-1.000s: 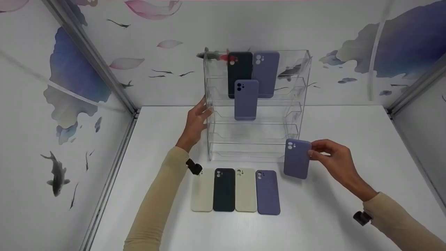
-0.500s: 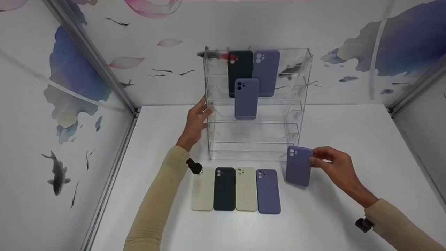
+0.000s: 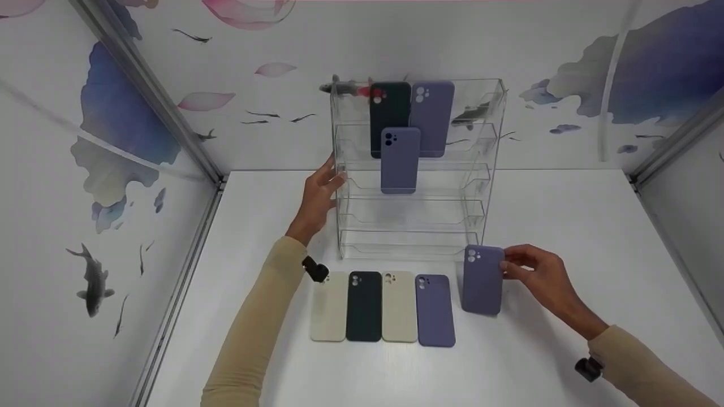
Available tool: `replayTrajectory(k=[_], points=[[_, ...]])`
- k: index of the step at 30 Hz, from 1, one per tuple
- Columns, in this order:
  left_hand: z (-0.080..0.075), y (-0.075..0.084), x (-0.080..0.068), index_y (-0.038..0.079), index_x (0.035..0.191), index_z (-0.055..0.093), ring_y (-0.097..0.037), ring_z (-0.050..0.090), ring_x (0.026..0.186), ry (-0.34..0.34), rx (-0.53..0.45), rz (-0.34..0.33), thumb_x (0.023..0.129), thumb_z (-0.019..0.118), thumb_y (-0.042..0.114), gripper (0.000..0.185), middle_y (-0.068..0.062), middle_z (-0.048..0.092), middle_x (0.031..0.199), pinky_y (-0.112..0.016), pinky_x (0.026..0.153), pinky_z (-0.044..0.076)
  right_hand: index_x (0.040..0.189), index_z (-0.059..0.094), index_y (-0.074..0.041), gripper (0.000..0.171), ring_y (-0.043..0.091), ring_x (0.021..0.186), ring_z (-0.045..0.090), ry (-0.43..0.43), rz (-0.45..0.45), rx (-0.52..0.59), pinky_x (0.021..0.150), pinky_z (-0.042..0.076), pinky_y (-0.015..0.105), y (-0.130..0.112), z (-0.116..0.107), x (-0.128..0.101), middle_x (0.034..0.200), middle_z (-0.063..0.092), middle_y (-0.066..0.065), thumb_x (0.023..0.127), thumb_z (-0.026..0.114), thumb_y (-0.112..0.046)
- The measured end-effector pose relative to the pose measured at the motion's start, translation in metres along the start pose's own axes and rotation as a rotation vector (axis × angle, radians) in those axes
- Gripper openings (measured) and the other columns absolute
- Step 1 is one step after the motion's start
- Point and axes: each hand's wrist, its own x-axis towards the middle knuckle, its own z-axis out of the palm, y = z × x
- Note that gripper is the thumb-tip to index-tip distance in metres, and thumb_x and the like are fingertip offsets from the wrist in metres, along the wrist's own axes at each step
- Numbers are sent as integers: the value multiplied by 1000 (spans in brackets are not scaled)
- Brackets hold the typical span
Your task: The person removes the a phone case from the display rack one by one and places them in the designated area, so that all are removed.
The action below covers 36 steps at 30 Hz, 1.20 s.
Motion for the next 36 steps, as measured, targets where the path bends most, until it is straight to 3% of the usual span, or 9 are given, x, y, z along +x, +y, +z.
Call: replayTrajectory(k=[9,18,25,36], points=[[0,0,-1,27,176,31,-36,43,156,7,2,-9,115,61,27,68,-19,41,171,-72,121,37,132,72,7,30,19,101,77,-27,43,3,79,66,30,8,7,-8,117,76,20,103,77,0],[1,1,-2,26,176,31,-35,45,155,8,-9,-4,114,62,26,68,-19,40,172,-66,118,44,132,71,7,30,21,99,77,-60,75,25,78,66,31,18,19,-18,114,77,19,104,77,-2],[0,0,-1,26,176,30,-36,43,157,-1,-3,-1,115,59,25,68,-21,37,174,-68,119,43,130,71,9,28,18,96,76,-67,115,12,78,66,29,24,25,-19,111,76,18,104,76,0],[2,1,0,26,176,31,-37,44,155,13,1,-2,115,59,24,67,-23,40,172,-68,119,43,130,71,9,28,26,98,75,-73,147,-19,79,65,25,29,31,-19,111,76,17,105,74,-2]])
